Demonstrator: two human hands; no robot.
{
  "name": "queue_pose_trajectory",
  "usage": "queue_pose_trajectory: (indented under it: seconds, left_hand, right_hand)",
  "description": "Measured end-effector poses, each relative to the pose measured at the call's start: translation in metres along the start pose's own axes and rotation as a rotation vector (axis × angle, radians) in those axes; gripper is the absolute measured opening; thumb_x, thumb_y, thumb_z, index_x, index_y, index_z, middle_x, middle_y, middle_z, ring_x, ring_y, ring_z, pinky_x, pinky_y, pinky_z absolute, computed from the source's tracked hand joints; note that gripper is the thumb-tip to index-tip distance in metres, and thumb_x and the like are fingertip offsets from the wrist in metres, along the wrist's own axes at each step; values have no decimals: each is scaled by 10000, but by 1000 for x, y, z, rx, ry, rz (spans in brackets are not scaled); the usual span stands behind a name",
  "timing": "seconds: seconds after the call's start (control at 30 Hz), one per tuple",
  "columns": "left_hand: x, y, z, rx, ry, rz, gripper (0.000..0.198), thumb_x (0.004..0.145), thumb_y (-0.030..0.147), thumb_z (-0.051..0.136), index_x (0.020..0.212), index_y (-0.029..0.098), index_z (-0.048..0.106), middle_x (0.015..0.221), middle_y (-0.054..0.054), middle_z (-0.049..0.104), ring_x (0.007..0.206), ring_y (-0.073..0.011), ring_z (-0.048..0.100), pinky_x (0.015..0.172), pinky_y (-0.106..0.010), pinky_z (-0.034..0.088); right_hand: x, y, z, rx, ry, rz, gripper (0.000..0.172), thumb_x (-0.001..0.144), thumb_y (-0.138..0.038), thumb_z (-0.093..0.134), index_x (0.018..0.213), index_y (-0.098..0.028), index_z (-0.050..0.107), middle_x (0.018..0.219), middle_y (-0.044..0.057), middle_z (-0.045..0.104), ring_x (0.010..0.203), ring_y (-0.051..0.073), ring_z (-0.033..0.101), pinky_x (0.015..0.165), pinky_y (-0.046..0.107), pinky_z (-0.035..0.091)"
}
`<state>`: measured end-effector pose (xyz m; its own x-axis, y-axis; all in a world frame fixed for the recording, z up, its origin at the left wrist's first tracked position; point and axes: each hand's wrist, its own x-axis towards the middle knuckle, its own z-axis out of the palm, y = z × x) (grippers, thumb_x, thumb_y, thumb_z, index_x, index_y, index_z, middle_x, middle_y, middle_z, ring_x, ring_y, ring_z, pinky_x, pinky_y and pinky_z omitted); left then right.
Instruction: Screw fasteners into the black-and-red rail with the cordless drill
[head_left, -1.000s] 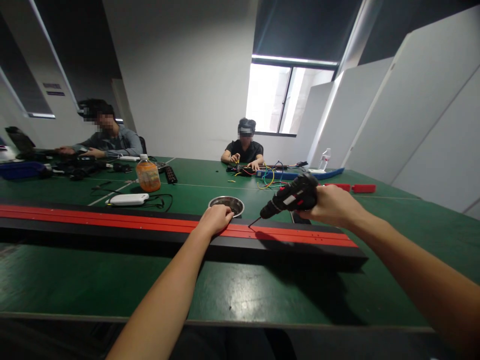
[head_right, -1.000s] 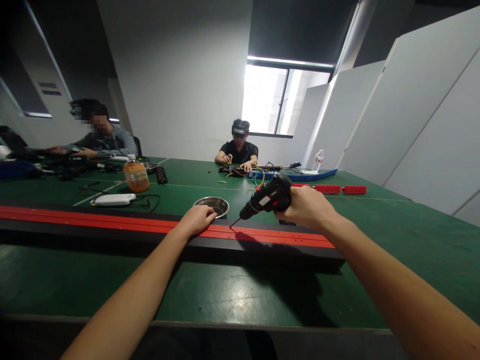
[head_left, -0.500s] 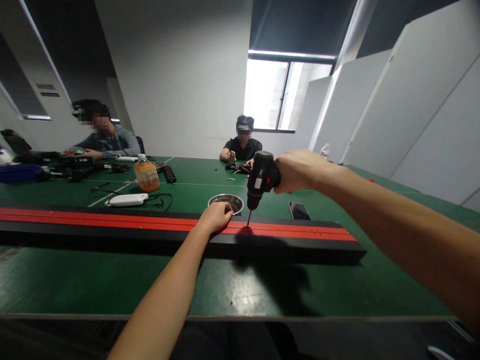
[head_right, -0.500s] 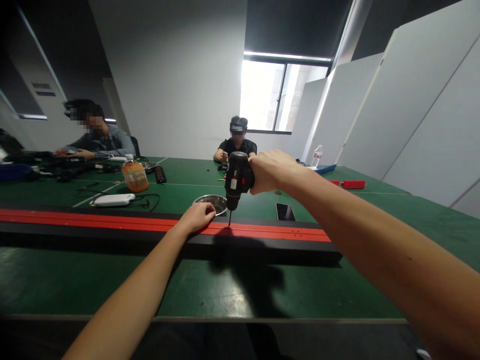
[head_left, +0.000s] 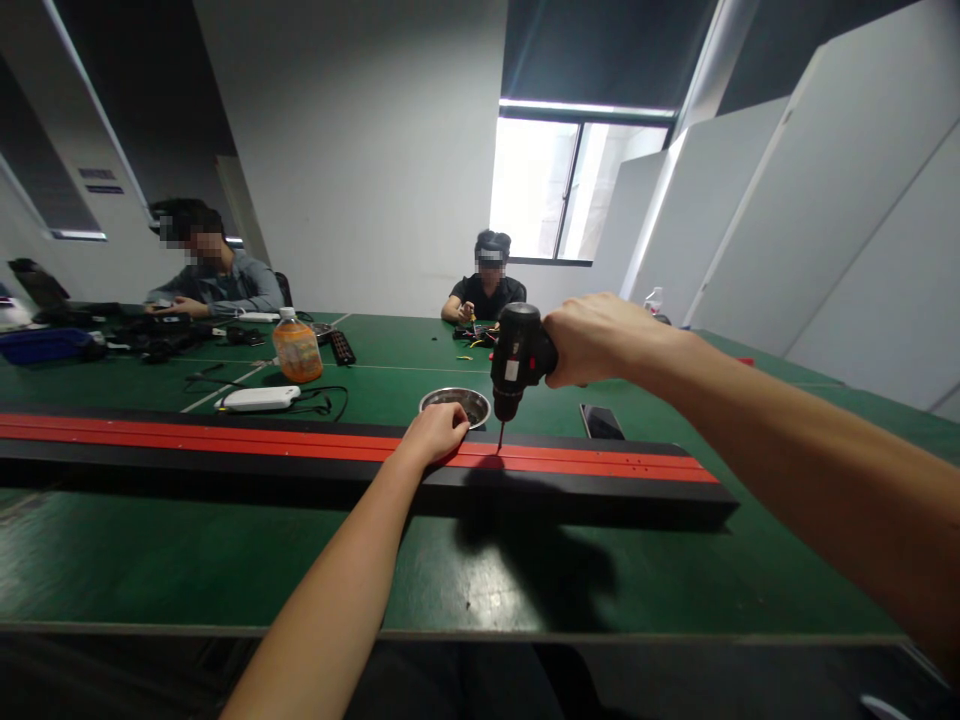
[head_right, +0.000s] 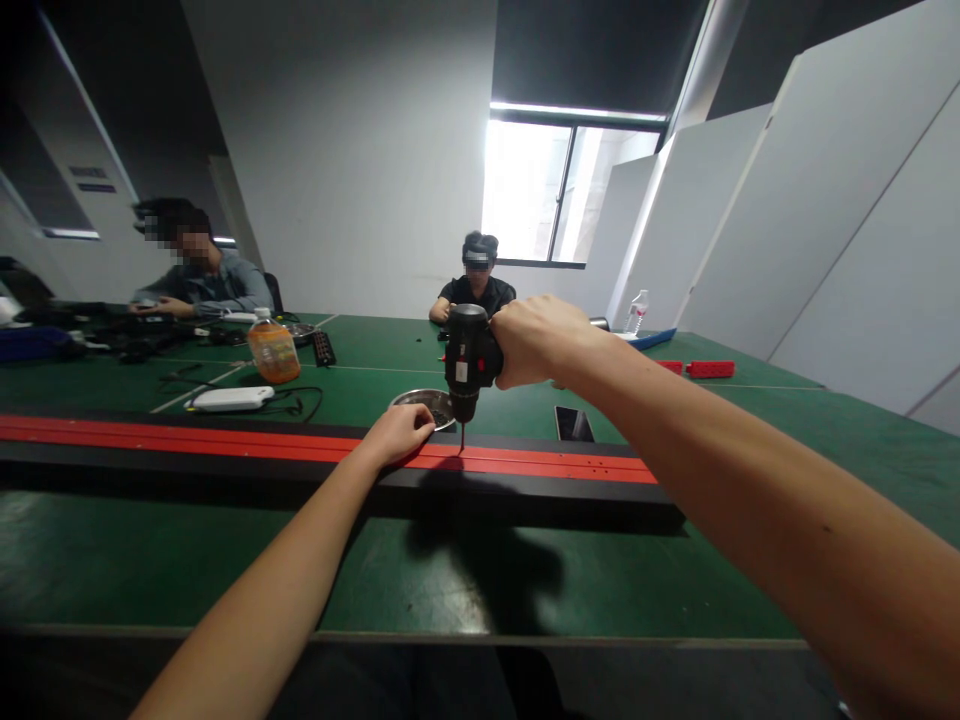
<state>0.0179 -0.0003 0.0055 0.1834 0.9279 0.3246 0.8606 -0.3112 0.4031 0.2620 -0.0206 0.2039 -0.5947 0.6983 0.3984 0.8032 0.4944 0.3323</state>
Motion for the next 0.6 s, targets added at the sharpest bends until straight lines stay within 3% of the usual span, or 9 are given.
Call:
queue_pose_trajectory:
  seconds: [0.2,0.47,0.6]
  left_hand:
    - [1,-3,2,-10,9,12,246,899,373,558,943,232,755,983,-89,762,874,-238,678,803,-318,478]
    - [1,-1,1,-16,6,-17,228,897,367,580,950,226,751,1000,-94,761,904,-242,678,828,-318,480]
    - [1,-1,0,-11,-6,-15,257,915,379,560,1002,234,754,1045,-97,759,946,-249,684,847,-322,480]
  right_hand:
    - [-4,8,7,23,20,19,346,576,-504,835,714,-230,675,543,36,544,587,207,579,549,341,348]
    - [-20,13,5,85,19,79,330,508,-348,823,795,-236,703,511,25,519,584,212,557,572,354,340]
    - [-34,22,4,78,-12,165,275,557,-407,812,733,-225,706,529,24,539,535,179,535,543,334,323]
